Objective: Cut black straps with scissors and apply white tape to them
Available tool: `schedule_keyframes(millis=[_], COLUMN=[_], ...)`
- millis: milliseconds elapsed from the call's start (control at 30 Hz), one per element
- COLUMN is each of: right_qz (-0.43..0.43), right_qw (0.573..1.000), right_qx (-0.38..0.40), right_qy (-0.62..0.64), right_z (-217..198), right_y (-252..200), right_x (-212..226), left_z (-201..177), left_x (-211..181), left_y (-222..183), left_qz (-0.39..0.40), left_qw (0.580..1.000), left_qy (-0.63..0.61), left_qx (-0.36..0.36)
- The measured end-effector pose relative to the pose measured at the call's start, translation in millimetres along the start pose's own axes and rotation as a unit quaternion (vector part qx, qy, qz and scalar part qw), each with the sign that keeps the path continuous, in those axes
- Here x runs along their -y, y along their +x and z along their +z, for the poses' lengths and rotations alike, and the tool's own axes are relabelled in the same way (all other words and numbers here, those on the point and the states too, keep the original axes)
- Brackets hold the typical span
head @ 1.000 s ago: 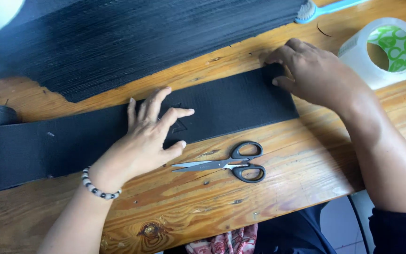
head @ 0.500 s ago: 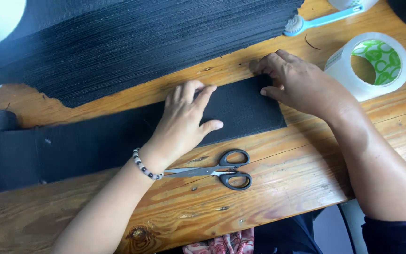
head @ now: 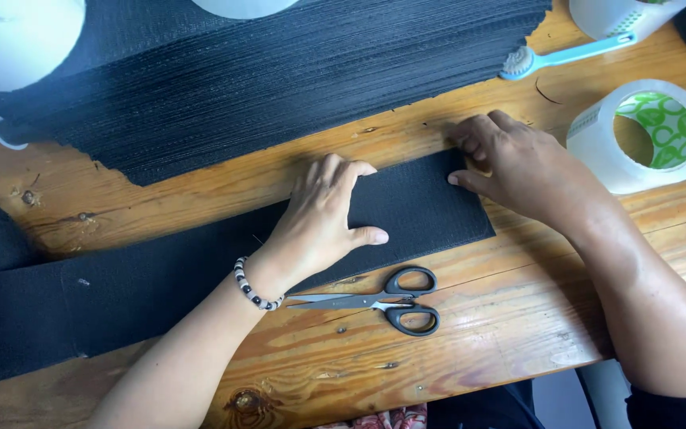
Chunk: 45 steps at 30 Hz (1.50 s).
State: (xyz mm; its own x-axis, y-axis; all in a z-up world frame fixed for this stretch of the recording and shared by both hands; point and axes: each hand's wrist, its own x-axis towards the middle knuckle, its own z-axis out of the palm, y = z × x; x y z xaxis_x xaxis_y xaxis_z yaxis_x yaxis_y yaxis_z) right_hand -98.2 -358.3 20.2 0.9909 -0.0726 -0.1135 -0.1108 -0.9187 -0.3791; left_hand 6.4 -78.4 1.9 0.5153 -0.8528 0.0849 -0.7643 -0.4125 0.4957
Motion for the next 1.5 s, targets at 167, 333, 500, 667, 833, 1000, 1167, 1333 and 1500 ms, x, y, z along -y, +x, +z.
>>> schedule_keyframes(millis=[167,333,500,667,833,1000,1167,1333,1500], right_qz=[0.044,0.050,0.014,-0.001,-0.017,-0.015,0.183,0.172,0.206], right_qw=[0.993,0.996,0.996,0.994,0.997,0.999,0.976,0.921,0.899], right_qx=[0.029,0.044,0.046,0.069,0.070,0.030,0.070,0.052,0.108], right_qy=[-0.108,-0.059,-0.078,-0.081,-0.014,0.020,0.092,0.345,0.370], right_z=[0,-2,-8,-12,-5,-5,-14,-9,-5], right_y=[1,2,-3,-3,3,10,17,24,22], right_x=[10,14,21,23,10,14,33,15,-6], left_z=[-3,-1,-3,-7,-6,-18,-19,-14,-14], left_x=[2,5,3,2,6,11,24,36,37], left_y=[-1,-2,-2,-1,1,5,8,11,11], left_qz=[0.013,0.003,0.016,0.024,0.014,0.030,0.010,-0.037,-0.099], left_qw=[1.000,0.999,0.999,0.999,0.999,0.998,0.996,0.992,0.985], left_qy=[-0.026,-0.041,-0.039,-0.037,-0.042,-0.054,-0.013,-0.081,-0.132], left_qx=[-0.005,-0.001,-0.010,-0.011,-0.007,-0.026,-0.090,-0.085,-0.048])
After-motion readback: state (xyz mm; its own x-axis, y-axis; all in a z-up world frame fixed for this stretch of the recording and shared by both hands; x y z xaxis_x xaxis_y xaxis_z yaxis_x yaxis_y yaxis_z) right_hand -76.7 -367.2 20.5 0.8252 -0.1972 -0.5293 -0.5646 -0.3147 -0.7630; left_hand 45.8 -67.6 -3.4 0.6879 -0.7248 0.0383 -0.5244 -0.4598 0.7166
